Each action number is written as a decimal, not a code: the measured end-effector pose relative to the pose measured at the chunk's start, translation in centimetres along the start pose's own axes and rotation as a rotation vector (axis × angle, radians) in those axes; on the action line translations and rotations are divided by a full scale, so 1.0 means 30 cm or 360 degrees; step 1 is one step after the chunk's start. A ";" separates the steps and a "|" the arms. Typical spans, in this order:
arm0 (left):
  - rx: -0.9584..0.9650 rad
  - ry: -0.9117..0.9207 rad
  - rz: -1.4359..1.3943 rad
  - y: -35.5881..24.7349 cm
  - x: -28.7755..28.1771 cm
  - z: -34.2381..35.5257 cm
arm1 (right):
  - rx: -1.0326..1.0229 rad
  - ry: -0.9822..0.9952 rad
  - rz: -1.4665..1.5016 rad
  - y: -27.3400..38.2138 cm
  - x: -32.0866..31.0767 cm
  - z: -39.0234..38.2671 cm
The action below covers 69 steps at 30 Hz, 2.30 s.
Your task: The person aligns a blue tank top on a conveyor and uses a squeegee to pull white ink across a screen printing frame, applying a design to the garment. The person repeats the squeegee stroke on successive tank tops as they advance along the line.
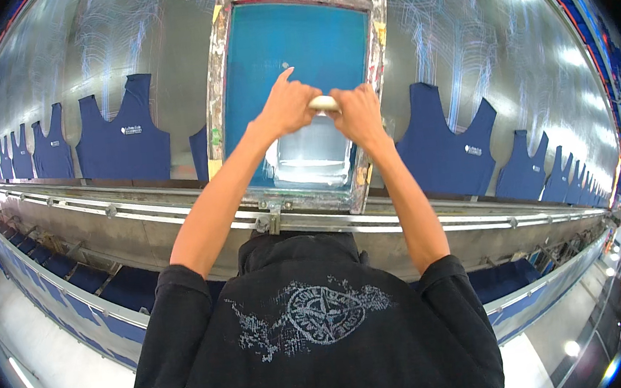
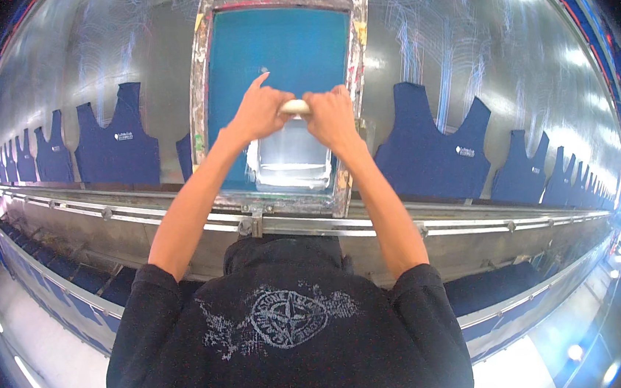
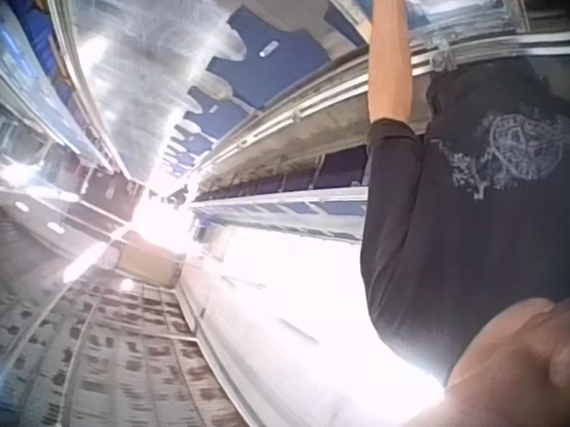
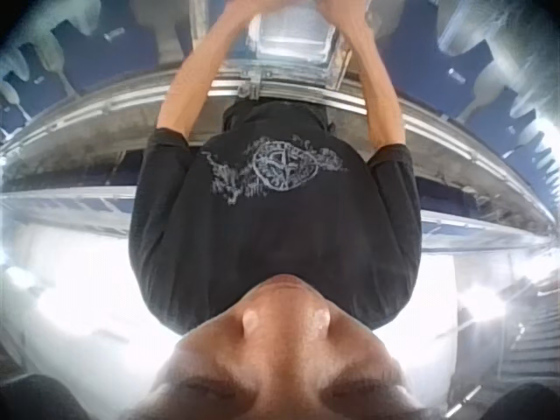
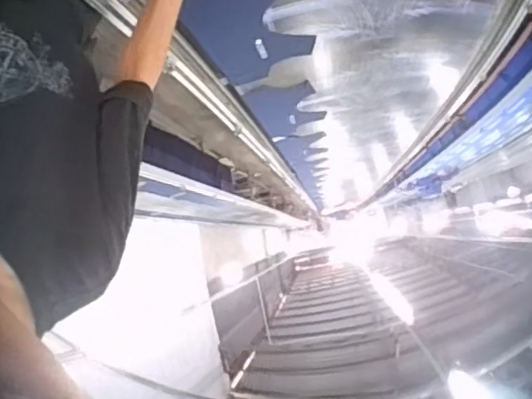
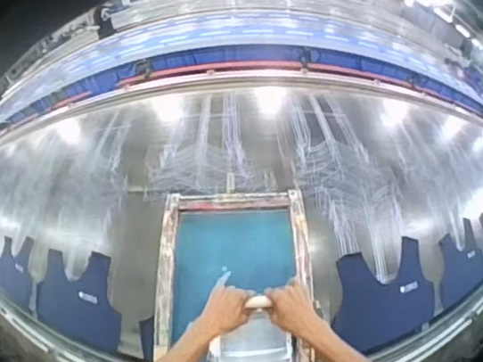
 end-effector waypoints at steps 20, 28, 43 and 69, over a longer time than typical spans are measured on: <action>0.0044 0.0012 -0.0187 -0.084 0.216 -0.214 | 0.0155 0.0229 0.0065 0.083 0.129 -0.235; -0.0077 -0.0054 -0.0068 -0.040 0.125 -0.185 | 0.0453 -0.0500 0.0315 0.022 -0.086 -0.348; 0.0042 -0.0597 -0.0149 -0.202 0.203 -0.623 | 0.1225 -0.1052 0.1597 -0.133 -0.077 -0.283; -0.0162 0.0172 -0.0314 1.160 -0.218 -1.269 | 0.1187 -0.0458 0.0536 0.944 0.650 0.600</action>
Point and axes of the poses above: each hand's wrist, its own z-axis towards the middle knuckle, its own x-axis out of the palm, y = z × x, the point moved 6 cm from there along z, towards the middle knuckle, and after that the axes turned 9 degrees about y, right-handed, at the moved point
